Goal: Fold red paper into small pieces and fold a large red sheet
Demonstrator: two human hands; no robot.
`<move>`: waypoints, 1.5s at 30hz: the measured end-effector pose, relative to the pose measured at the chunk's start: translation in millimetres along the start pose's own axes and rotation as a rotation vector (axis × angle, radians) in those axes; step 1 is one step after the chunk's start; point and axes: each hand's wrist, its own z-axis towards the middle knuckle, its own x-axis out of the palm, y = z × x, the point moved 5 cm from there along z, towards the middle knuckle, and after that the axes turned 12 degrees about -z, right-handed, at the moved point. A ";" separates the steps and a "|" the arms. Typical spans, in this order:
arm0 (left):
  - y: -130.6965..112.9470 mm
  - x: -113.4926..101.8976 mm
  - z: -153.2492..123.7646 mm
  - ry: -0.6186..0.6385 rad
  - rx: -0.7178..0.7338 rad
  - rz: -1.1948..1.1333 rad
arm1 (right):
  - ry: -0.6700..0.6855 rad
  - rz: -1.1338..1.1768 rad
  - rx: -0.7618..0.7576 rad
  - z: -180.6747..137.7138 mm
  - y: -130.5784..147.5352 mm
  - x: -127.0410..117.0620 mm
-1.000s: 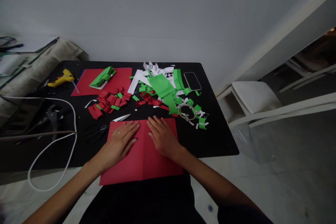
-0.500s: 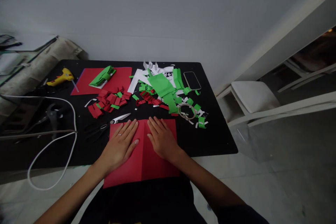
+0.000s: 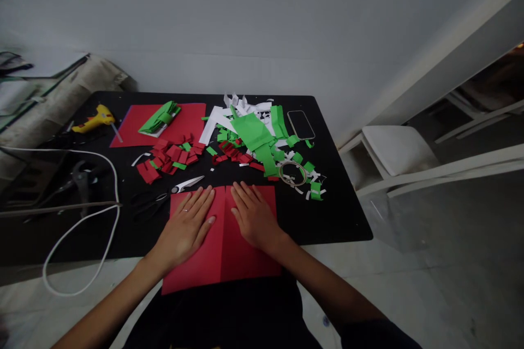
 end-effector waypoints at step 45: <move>-0.8 -3.4 -16.3 -0.048 0.004 0.142 | 0.017 -0.063 0.081 -15.7 -13.5 2.8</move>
